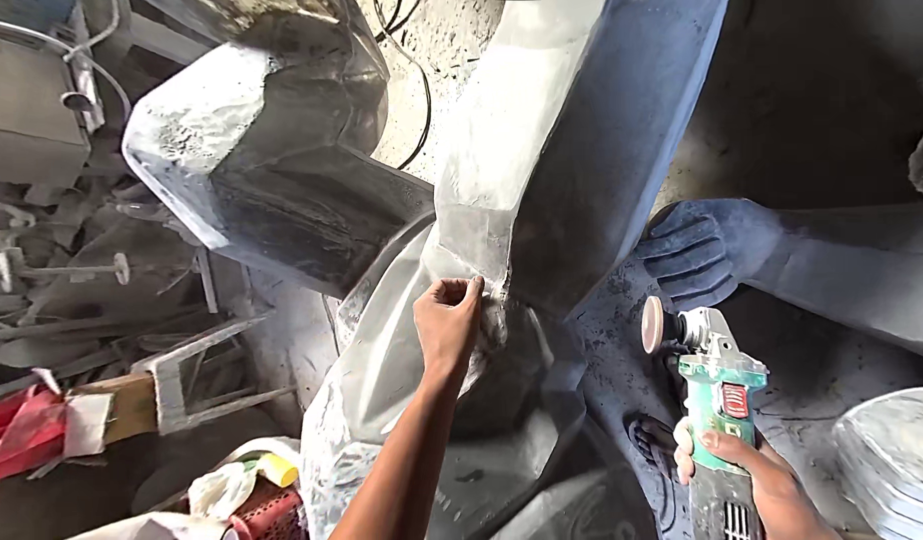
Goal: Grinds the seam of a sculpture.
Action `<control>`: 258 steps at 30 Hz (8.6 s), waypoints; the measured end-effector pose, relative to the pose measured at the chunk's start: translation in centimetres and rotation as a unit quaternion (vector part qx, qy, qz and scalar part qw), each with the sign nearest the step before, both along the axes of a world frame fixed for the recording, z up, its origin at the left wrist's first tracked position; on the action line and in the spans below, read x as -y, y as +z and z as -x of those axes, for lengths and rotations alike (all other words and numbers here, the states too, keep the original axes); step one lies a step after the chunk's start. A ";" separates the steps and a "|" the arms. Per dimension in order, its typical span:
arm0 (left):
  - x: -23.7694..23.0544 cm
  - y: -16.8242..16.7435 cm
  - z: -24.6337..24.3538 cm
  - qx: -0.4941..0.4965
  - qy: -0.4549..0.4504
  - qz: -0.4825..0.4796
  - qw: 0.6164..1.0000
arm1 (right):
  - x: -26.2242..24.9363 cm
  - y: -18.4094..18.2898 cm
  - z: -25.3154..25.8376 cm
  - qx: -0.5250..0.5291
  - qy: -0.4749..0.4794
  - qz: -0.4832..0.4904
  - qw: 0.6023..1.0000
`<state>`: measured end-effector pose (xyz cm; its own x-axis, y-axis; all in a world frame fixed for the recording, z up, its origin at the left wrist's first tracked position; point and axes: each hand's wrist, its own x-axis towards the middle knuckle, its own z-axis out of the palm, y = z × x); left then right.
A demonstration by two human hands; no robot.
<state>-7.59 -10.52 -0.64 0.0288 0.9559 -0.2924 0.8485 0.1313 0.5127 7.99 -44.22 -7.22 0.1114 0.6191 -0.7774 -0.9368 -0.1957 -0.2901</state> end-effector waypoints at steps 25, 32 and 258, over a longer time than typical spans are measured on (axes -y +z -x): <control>-0.7 -2.7 -1.9 0.311 0.215 0.277 0.883 | 0.3 -0.2 1.4 -0.002 -0.007 -0.005 1.000; -0.5 -0.5 -3.7 0.274 0.254 0.260 0.890 | 0.3 -0.2 2.0 -0.011 -0.005 -0.001 1.000; 1.9 6.6 18.5 -0.293 -0.303 -0.019 0.906 | -15.2 10.8 9.7 0.097 0.194 0.182 0.959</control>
